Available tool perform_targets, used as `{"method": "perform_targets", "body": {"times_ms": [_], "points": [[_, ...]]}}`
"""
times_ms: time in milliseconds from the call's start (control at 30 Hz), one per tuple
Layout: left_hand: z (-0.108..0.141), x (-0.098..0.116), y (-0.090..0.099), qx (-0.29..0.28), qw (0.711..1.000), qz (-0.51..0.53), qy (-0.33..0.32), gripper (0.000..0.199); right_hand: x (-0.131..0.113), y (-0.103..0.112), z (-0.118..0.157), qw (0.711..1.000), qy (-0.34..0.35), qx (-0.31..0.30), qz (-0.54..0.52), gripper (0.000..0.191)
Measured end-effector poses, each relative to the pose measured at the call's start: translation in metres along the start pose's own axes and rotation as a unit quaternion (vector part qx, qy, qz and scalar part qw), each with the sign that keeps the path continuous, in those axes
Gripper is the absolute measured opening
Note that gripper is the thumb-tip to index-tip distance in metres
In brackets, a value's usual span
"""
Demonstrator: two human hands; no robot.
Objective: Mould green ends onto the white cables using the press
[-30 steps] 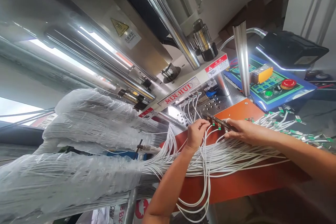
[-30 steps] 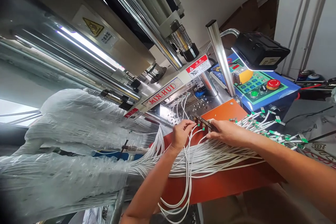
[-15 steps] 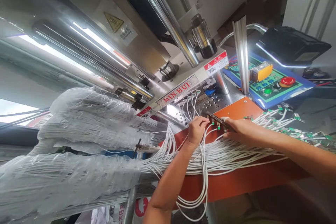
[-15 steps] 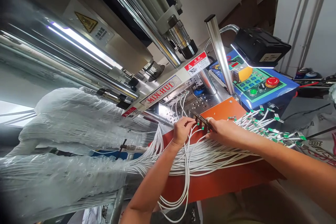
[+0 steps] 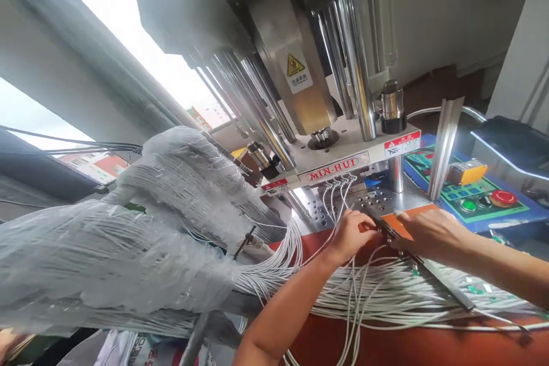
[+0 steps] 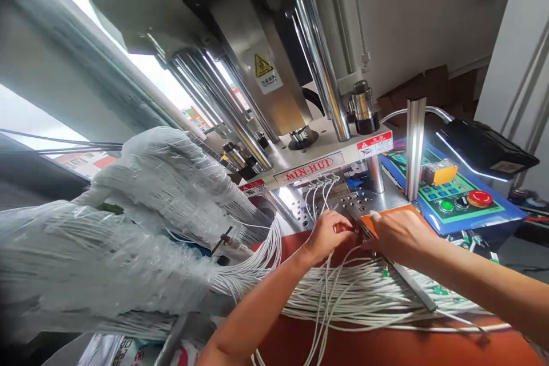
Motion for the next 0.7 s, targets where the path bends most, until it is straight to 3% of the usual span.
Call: {"method": "perform_targets", "body": {"times_ms": [100,167,200,267,333,400,467,567,700], "points": [[0.007,-0.025,0.036,0.206,0.974,0.008,0.094,0.014,-0.016,0.009,-0.062,0.994,0.035,0.102,-0.026,0.044],[0.015,-0.049,0.052,0.336,0.920,0.061,0.194,0.019,-0.032,0.007,-0.109,0.987,0.041,0.136,-0.075,0.049],[0.017,-0.061,0.055,0.365,0.892,0.117,0.240,0.023,-0.041,0.004,-0.131,0.986,0.030,0.126,-0.107,0.050],[0.015,-0.079,0.048,0.337,0.844,0.275,0.315,0.030,-0.059,0.002,-0.166,0.983,0.025,0.117,-0.141,0.048],[0.007,-0.086,0.032,0.224,0.797,0.437,0.352,0.030,-0.073,0.004,-0.187,0.978,0.035,0.112,-0.170,0.045],[0.001,-0.084,0.018,0.133,0.760,0.525,0.360,0.029,-0.082,0.008,-0.192,0.971,0.050,0.112,-0.206,0.041],[-0.004,-0.083,0.011,0.105,0.762,0.524,0.365,0.029,-0.084,0.012,-0.185,0.962,0.067,0.115,-0.240,0.039],[-0.007,-0.084,0.012,0.106,0.791,0.476,0.369,0.028,-0.078,0.012,-0.155,0.949,0.098,0.111,-0.277,0.044],[-0.012,-0.091,0.015,0.108,0.805,0.452,0.369,0.030,-0.037,0.006,-0.094,0.941,0.101,0.106,-0.305,0.054]]}}
Point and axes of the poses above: each hand's wrist, its own z-axis away from the middle knuckle, its own y-axis out of the back of the hand, x = y × z, the point moved 3 cm from there along -z, towards the middle knuckle, and after that the axes turned 9 degrees about -y, right-handed, at the moved point
